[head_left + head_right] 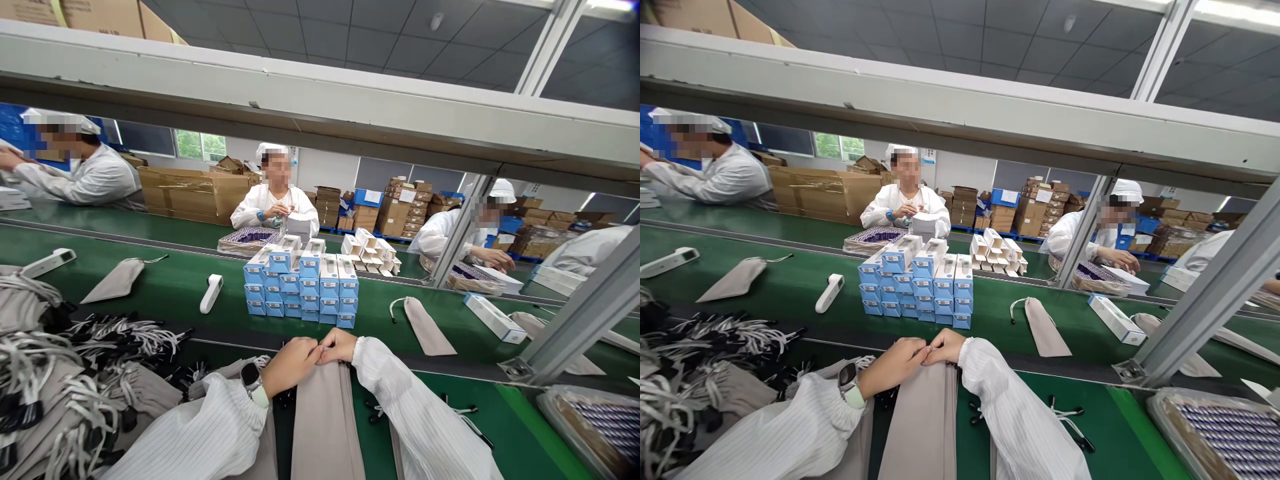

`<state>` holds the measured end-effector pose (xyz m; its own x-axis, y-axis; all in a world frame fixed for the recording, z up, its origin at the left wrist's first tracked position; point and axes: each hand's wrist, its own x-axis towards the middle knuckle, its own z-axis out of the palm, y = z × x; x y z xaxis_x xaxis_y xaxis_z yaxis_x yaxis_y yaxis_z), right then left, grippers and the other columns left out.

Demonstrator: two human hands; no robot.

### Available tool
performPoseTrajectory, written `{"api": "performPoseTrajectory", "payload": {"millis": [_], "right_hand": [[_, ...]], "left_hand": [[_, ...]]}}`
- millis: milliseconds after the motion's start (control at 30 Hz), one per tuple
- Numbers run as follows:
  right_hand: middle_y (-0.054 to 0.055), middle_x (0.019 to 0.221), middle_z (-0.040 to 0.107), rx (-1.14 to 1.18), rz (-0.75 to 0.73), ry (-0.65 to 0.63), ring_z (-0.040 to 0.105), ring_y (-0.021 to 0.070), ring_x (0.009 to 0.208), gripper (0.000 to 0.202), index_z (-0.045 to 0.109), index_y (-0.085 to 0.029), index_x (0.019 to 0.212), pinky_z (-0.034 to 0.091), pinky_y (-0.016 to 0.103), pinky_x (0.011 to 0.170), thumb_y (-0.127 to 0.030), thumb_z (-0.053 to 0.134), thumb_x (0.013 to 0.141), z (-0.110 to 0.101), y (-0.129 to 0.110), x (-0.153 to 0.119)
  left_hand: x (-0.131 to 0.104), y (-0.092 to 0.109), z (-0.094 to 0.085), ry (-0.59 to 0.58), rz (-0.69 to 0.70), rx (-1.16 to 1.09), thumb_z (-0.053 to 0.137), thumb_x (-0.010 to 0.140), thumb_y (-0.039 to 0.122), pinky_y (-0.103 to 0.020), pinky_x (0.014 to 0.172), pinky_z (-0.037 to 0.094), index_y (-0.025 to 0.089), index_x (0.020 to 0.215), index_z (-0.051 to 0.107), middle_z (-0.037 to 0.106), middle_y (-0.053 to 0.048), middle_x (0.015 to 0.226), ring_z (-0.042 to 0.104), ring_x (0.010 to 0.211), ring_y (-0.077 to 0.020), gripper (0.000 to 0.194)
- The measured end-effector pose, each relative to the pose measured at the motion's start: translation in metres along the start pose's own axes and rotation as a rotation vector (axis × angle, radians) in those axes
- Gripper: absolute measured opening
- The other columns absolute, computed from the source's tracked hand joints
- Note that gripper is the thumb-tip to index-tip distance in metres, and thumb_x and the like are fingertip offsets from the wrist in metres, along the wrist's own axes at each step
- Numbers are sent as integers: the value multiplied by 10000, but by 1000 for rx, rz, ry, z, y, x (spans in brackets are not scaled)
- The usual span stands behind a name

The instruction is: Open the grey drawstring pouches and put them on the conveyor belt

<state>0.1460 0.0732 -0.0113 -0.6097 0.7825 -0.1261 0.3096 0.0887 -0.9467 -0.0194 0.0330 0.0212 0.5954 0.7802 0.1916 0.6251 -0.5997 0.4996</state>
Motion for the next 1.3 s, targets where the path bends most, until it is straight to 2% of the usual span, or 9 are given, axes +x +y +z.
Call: {"api": "performPoseTrajectory", "payload": {"millis": [400, 900, 1167, 1233, 1300], "right_hand": [[-35, 497, 549, 31, 0, -29, 447, 88, 503, 237, 681, -123, 630, 358, 245, 565, -304, 705, 479, 2, -5, -1], [-46, 469, 527, -8, 18, -13, 423, 77, 479, 182, 677, -127, 607, 330, 226, 517, -266, 694, 490, 4, -10, -3], [-43, 469, 515, -166, 53, 20, 448, 97, 513, 188, 673, -133, 599, 328, 223, 503, -302, 669, 519, 3, -8, -1], [-49, 440, 478, -226, 71, 34, 429, 94, 503, 143, 655, -141, 552, 308, 220, 489, -277, 667, 511, 4, -17, -5], [-45, 445, 459, -422, 93, 102, 415, 96, 506, 97, 628, -154, 519, 281, 219, 473, -233, 670, 480, 7, -35, -12]], "left_hand": [[-2, 2, 0, -18, 13, 26, 246, 865, 274, -222, 556, 315, 163, 653, 551, 555, -11, 658, 498, 625, -131, 388], [-4, 3, -1, -17, 13, 21, 244, 873, 282, -227, 569, 329, 164, 681, 559, 572, -21, 690, 514, 648, -138, 388], [-2, 1, 1, -26, -1, 16, 239, 866, 282, -234, 561, 343, 161, 677, 560, 578, -33, 697, 525, 651, -147, 392], [-2, -1, 2, -29, 1, 12, 239, 863, 270, -238, 578, 355, 160, 684, 564, 584, -40, 708, 532, 663, -154, 388], [-3, -4, 4, -32, 6, 3, 255, 854, 255, -246, 609, 369, 160, 708, 573, 595, -49, 736, 542, 688, -164, 363]]}}
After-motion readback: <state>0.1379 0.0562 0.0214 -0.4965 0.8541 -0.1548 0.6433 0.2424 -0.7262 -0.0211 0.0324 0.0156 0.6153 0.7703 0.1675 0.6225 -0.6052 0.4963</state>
